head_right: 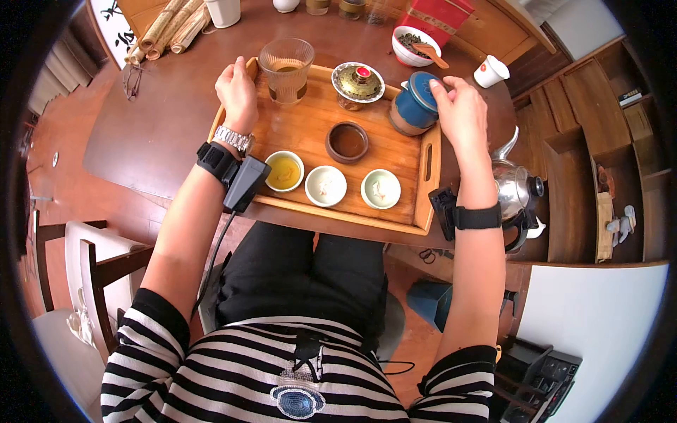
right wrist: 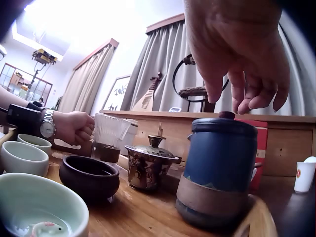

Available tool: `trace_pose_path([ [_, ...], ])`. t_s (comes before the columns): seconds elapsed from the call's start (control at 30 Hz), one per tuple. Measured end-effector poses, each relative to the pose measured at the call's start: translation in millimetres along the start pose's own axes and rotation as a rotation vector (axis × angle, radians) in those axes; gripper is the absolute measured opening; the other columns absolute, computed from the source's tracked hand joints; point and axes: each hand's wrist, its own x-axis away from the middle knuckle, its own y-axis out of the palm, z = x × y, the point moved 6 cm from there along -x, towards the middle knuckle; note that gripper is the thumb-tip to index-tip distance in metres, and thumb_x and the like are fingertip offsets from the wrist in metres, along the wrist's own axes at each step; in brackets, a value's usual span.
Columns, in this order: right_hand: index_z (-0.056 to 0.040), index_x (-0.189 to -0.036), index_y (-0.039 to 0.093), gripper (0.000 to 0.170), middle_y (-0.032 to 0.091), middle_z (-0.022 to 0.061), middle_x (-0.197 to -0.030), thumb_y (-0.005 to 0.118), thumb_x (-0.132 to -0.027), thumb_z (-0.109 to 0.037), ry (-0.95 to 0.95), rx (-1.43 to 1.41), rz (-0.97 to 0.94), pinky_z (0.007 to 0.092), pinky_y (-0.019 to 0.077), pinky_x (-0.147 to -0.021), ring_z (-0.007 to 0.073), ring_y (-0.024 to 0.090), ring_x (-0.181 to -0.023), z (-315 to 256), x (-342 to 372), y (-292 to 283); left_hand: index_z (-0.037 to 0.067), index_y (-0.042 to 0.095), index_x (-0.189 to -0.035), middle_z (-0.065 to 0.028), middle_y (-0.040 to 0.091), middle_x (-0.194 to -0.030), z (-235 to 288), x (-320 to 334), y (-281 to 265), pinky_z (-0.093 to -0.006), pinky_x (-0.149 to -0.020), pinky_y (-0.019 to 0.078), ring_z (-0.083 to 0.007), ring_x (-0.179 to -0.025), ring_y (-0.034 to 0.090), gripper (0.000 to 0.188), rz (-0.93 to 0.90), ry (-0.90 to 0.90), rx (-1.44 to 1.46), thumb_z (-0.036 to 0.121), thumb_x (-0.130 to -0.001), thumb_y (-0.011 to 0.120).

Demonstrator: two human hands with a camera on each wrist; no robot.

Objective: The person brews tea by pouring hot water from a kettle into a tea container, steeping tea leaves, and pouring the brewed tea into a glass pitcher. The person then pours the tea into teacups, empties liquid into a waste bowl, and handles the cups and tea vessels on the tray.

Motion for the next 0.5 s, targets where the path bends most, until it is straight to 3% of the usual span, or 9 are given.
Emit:
trace_pose_path([
  [0.13,-0.0041,-0.095,0.064,0.032,0.062,0.0137,-0.076,0.061,-0.079,-0.032,0.085,0.017,-0.094,0.0393,0.0475,-0.07,0.0305,0.062,-0.077,1.4,-2.9,11.8,0.003,0.044,-0.058,0.0041,0.038,-0.055,2.1,1.3,-0.7,-0.0261,-0.045,0.0282,-0.0059,-0.052,0.031,0.036,-0.004,-0.015,-0.021,0.021,-0.088,0.051],
  [0.3,-0.004,-0.092,0.063,0.029,0.063,0.0115,-0.077,0.06,-0.081,-0.03,0.058,0.03,-0.05,0.0395,0.0475,-0.069,0.0295,0.062,-0.075,6.5,-4.7,18.0,0.003,0.044,-0.058,0.0042,0.037,-0.055,0.5,-1.0,-0.1,-0.0262,-0.046,0.0282,-0.0061,-0.053,0.031,0.036,-0.012,0.026,-0.029,0.021,-0.089,0.051],
  [0.4,-0.0042,-0.094,0.063,0.026,0.063,0.0106,-0.075,0.06,-0.082,-0.028,0.031,0.009,0.033,0.0365,0.0477,-0.068,0.0259,0.062,-0.072,5.7,-3.2,12.4,0.003,0.044,-0.058,0.0041,0.038,-0.055,2.5,1.5,0.1,-0.0264,-0.047,0.0286,-0.0063,-0.053,0.031,0.036,-0.015,-0.003,-0.007,0.021,-0.089,0.051],
  [0.5,-0.0009,-0.093,0.062,0.027,0.061,0.007,-0.07,0.061,-0.083,-0.025,0.048,-0.308,0.113,0.0266,0.0457,-0.065,0.0122,0.056,-0.065,-4.1,5.0,-5.1,0.004,0.044,-0.059,0.0037,0.038,-0.056,3.1,2.5,-0.6,-0.0265,-0.047,0.0291,-0.0064,-0.054,0.031,0.035,-0.017,-0.009,0.003,0.022,-0.089,0.051],
])
